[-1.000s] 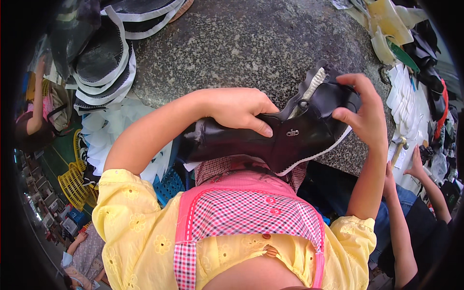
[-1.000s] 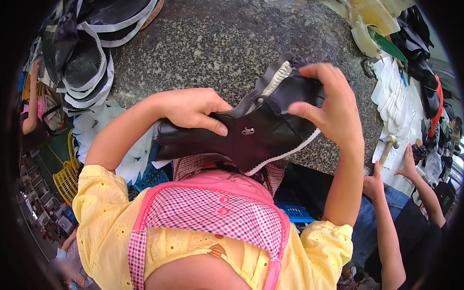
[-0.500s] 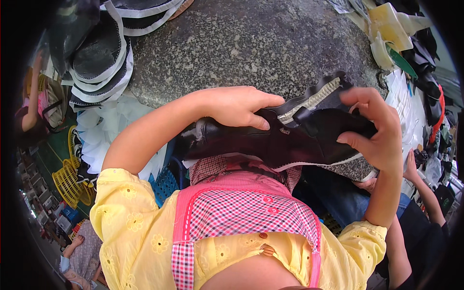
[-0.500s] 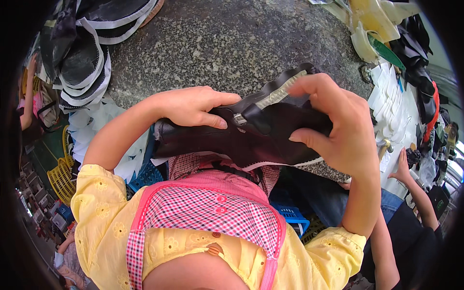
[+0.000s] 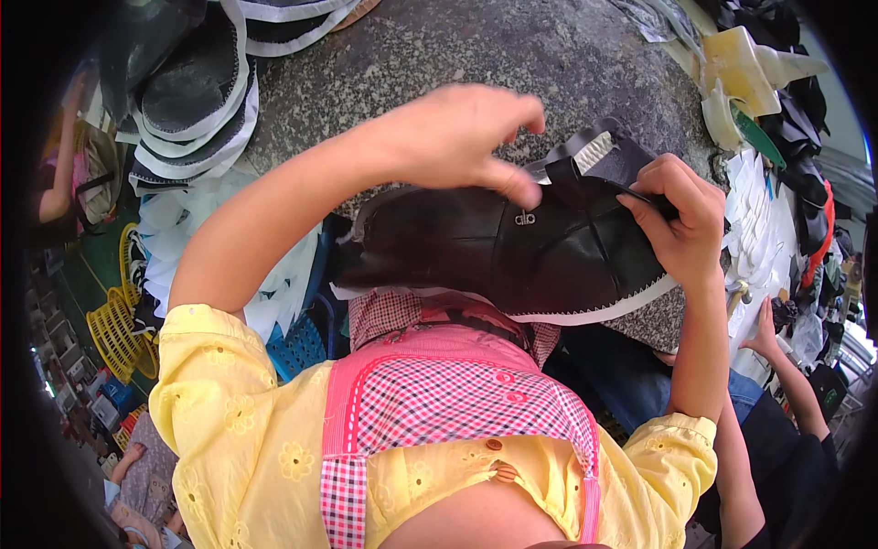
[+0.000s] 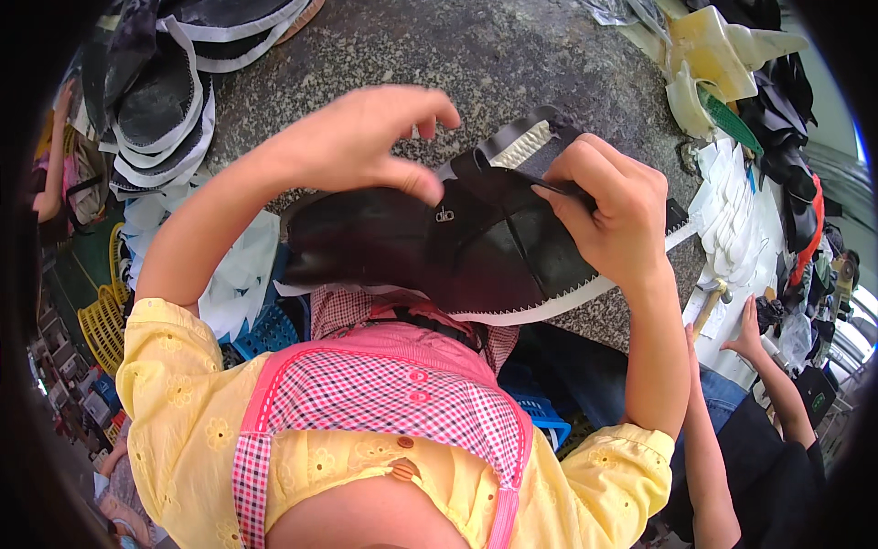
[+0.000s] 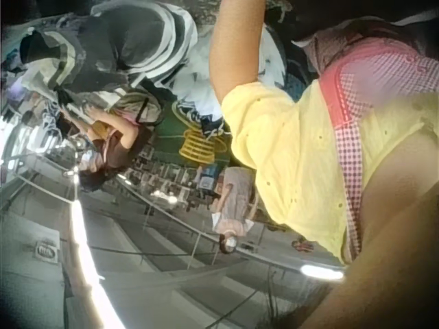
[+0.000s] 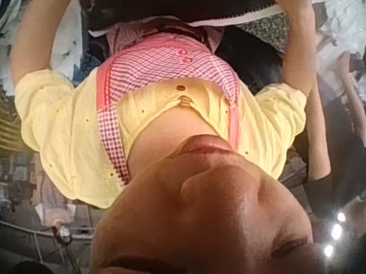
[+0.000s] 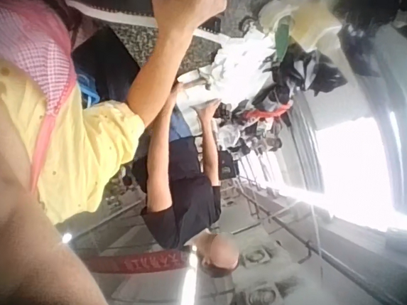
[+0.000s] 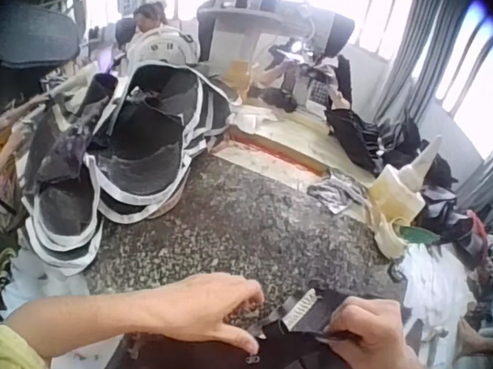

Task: The person attaches white reinforcement inserts to shoe upper pieces by hand, pressing the edges together and folding each piece into shape.

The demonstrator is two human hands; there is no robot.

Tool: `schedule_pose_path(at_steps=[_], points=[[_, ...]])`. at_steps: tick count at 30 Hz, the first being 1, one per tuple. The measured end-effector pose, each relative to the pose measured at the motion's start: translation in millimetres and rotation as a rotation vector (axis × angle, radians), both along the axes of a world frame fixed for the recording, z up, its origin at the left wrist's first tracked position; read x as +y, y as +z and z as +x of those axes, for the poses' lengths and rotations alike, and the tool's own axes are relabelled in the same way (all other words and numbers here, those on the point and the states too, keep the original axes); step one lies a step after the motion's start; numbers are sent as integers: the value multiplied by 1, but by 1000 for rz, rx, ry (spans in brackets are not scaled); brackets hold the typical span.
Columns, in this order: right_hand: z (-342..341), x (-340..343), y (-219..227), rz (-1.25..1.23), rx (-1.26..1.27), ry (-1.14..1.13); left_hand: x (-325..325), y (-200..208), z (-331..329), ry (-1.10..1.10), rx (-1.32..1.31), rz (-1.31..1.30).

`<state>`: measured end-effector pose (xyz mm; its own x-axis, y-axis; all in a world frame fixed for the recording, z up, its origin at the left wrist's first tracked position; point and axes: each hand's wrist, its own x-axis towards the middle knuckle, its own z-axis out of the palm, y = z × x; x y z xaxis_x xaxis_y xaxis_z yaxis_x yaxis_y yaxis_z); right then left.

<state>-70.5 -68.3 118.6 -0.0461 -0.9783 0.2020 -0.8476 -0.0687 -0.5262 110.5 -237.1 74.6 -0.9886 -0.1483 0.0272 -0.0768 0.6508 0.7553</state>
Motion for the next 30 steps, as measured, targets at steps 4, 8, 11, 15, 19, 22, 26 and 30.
schedule_pose_path(at_steps=[4,8,11,15,19,22,26,30], points=[[4,-5,4,-83,39,80,2,17,-13,-81,-278,217],[3,-3,5,-122,100,118,11,-8,-18,-107,-221,608],[2,-1,5,-100,92,99,22,-14,-18,-15,-185,825],[3,-1,1,-25,-153,-48,32,-15,-16,105,-67,878],[-10,-9,-4,312,-412,-87,38,-11,-15,104,5,684],[-18,-25,-6,497,-451,-100,35,-12,-16,205,-22,534],[-26,-41,-31,541,-538,1,23,-25,-6,121,261,-136],[-31,-46,-43,576,-550,-48,20,-7,10,100,-434,8]])
